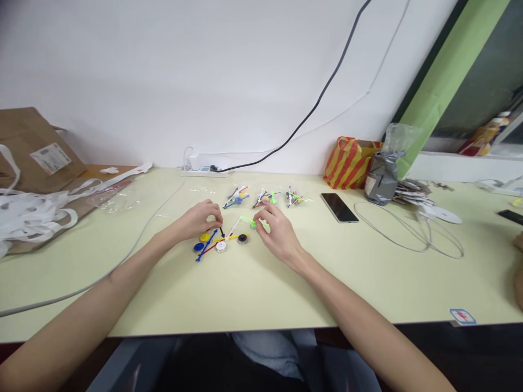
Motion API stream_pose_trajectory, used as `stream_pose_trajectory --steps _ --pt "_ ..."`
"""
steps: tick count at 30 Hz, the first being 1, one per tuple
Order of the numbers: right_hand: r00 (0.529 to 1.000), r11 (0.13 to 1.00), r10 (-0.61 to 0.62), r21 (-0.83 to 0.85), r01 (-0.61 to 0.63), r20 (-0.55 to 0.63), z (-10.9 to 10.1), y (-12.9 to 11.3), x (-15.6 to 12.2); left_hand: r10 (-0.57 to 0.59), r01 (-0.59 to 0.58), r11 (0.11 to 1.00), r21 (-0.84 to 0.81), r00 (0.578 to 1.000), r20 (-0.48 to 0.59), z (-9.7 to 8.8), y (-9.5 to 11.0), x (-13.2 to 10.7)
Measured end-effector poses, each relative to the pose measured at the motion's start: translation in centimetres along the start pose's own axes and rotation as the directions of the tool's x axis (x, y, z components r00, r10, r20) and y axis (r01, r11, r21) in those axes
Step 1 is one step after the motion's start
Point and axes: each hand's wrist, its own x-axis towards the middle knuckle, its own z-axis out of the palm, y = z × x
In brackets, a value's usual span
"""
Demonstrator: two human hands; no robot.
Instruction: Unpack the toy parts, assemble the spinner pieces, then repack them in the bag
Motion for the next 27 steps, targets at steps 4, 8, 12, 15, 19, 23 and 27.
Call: stream_pose_trajectory --steps 4,8,12,15,19,23,27 --pt "1.000 1.000 -0.029 0.011 0.029 0.009 0.0 -0.1 0.0 -0.058 0.058 0.998 -0.020 0.998 -0.031 0.4 -0.3 0.0" --pt "0.999 0.999 -0.044 0.020 0.043 0.010 0.0 -0.4 0.0 -0.103 0.101 0.994 -0.032 0.993 -0.053 0.6 -0.4 0.0" --pt "0.998 0.998 -0.055 0.024 0.055 -0.003 0.0 -0.4 0.0 -0.131 0.120 0.990 -0.072 0.975 -0.179 -0.2 0.5 0.1" --pt "0.998 0.998 -0.066 0.007 0.066 -0.025 -0.1 -0.6 0.0 -0.203 0.070 0.933 -0.353 0.912 -0.357 -1.4 1.9 0.0" --pt "0.997 0.996 -0.083 -0.026 0.083 -0.009 -0.1 -1.2 0.0 -0.292 -0.049 0.495 -0.867 0.931 -0.220 -1.7 4.3 -0.4" --pt "0.999 0.998 -0.049 0.040 0.048 0.020 0.2 -1.7 0.0 -0.212 0.021 0.230 -0.973 0.977 -0.029 -0.1 6.4 -0.8" --pt "0.978 0.954 0.122 0.254 -0.162 0.167 0.4 -1.8 0.1 -0.170 0.073 0.165 -0.984 0.984 0.044 1.3 7.9 -0.9"
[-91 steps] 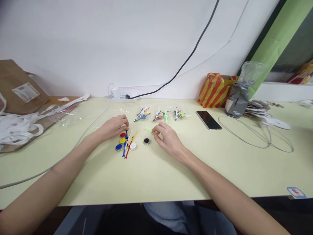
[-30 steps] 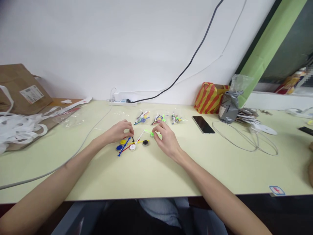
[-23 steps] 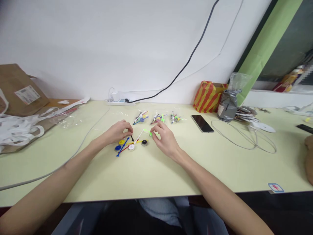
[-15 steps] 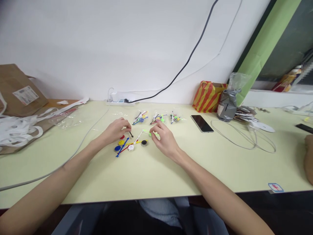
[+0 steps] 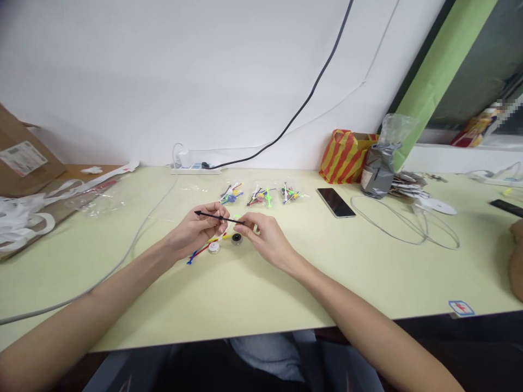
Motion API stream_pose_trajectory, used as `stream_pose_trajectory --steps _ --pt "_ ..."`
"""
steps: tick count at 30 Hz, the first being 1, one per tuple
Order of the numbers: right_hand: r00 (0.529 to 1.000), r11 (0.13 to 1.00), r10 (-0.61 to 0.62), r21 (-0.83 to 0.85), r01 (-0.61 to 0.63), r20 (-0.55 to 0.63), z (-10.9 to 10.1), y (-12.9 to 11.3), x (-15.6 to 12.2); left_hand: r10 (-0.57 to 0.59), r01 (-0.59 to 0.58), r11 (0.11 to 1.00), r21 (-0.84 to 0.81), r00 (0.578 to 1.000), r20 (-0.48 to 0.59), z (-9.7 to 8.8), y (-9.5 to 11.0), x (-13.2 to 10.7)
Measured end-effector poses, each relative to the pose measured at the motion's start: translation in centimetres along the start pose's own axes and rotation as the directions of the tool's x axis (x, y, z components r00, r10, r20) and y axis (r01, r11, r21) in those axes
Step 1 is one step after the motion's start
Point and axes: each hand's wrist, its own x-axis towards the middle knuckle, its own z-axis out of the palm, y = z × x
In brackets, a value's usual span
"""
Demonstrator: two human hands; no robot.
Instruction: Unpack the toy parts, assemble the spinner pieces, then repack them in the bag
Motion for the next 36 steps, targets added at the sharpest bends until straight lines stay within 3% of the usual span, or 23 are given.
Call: stream_pose_trajectory --steps 3,6,10,14,18,22,29,36 --pt "0.991 0.971 0.093 0.213 -0.112 0.096 -0.1 0.0 0.2 -0.028 0.027 0.999 0.039 0.999 0.020 0.6 -0.1 -0.1" --pt "0.982 0.921 0.123 0.352 -0.166 0.143 -0.3 0.1 0.3 -0.054 0.056 0.995 0.086 0.998 -0.034 0.3 0.2 0.0" --pt "0.958 0.862 0.176 0.436 -0.260 0.225 -0.5 0.1 0.3 -0.150 0.159 0.978 0.138 0.986 -0.076 -0.8 0.7 0.3" --pt "0.917 0.789 0.288 0.474 -0.391 0.276 -0.6 -0.3 0.2 -0.067 0.100 0.952 0.291 0.990 -0.122 -1.5 0.8 0.4" --pt "0.872 0.698 0.393 0.522 -0.490 0.293 -1.0 -0.4 0.3 0.058 -0.013 0.816 0.578 0.997 -0.060 -1.6 0.7 0.3" --pt "0.842 0.635 0.451 0.556 -0.536 0.296 -1.3 -0.1 0.3 0.119 -0.054 0.680 0.731 0.992 -0.037 -1.7 0.6 0.4" --pt "0.766 0.657 0.544 0.394 -0.643 0.342 -1.1 0.5 0.4 0.173 -0.132 0.462 0.877 0.983 0.057 -2.1 -0.3 0.6" --pt "0.712 0.670 0.577 0.268 -0.693 0.400 -0.9 1.9 0.4 0.193 -0.123 0.269 0.955 0.979 0.071 -2.7 -1.7 0.7"
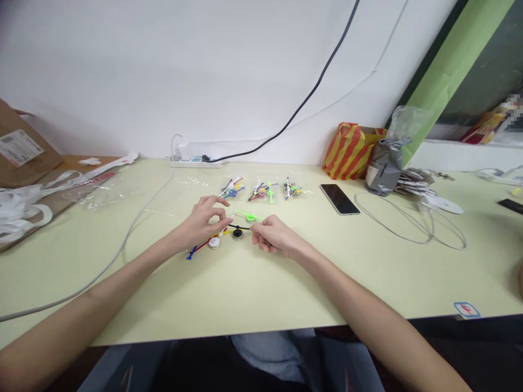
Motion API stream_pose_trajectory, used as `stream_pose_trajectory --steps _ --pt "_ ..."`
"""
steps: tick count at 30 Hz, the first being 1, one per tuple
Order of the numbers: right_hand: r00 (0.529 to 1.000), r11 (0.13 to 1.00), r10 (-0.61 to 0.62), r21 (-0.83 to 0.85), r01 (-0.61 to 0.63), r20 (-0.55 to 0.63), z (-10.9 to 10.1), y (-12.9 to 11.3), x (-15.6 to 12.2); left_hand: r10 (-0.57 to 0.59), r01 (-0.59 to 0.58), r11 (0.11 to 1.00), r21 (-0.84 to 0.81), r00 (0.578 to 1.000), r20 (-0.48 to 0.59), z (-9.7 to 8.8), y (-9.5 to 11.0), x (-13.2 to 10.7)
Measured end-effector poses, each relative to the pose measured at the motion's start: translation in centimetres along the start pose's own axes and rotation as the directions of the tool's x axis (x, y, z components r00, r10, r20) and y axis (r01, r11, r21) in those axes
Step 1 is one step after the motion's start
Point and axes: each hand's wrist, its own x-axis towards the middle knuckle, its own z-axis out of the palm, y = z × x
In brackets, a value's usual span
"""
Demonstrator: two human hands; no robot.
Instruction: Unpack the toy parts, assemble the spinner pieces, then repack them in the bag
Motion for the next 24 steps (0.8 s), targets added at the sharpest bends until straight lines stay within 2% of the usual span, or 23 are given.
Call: stream_pose_trajectory --steps 9,19,24 --pt "1.000 0.996 0.014 -0.092 -0.012 0.023 0.1 -0.2 -0.1 0.029 -0.033 0.998 0.061 0.998 0.061 0.5 -0.8 0.0" --pt "0.997 0.975 0.049 -0.220 -0.035 0.057 -0.1 -0.7 -0.2 0.055 -0.074 0.978 0.196 0.993 0.104 0.1 0.2 0.0" --pt "0.997 0.946 0.005 -0.325 0.019 0.074 -0.1 -1.0 -0.4 0.090 -0.116 0.959 0.257 0.990 0.112 -0.4 1.2 0.1"
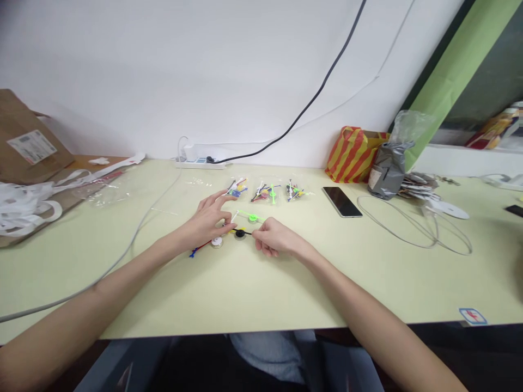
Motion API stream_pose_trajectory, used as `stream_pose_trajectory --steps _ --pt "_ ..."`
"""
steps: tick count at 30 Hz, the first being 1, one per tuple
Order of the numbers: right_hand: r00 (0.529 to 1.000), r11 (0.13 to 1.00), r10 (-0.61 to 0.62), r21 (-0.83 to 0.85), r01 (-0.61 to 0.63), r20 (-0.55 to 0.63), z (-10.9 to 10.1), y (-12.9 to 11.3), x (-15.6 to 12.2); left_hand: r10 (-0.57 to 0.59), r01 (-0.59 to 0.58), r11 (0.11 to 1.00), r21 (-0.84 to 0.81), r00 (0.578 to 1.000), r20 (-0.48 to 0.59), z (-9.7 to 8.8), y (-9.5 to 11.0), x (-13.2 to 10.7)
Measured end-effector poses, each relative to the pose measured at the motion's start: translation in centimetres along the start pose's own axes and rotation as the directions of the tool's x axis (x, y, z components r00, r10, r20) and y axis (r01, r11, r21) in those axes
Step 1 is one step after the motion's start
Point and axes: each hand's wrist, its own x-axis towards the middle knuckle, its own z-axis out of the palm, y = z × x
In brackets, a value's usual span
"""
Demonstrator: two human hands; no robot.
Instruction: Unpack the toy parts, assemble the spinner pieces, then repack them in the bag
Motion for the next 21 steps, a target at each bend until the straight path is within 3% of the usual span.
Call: stream_pose_trajectory --steps 4,12,21 --pt "0.999 0.998 -0.054 -0.042 0.054 0.002 -0.09 0.23 -0.05 0.015 -0.016 0.999 0.030 0.999 0.030 -0.35 0.20 -0.08" --pt "0.999 0.998 -0.032 -0.051 0.032 0.006 -0.04 -0.21 -0.03 0.057 -0.059 0.993 0.100 0.998 0.027 -0.55 0.35 0.13" --pt "0.994 1.000 -0.008 -0.010 0.010 0.110 -0.78 -0.28 0.36 0.065 -0.070 0.993 0.094 0.996 0.062 -0.59 -0.15 0.40"
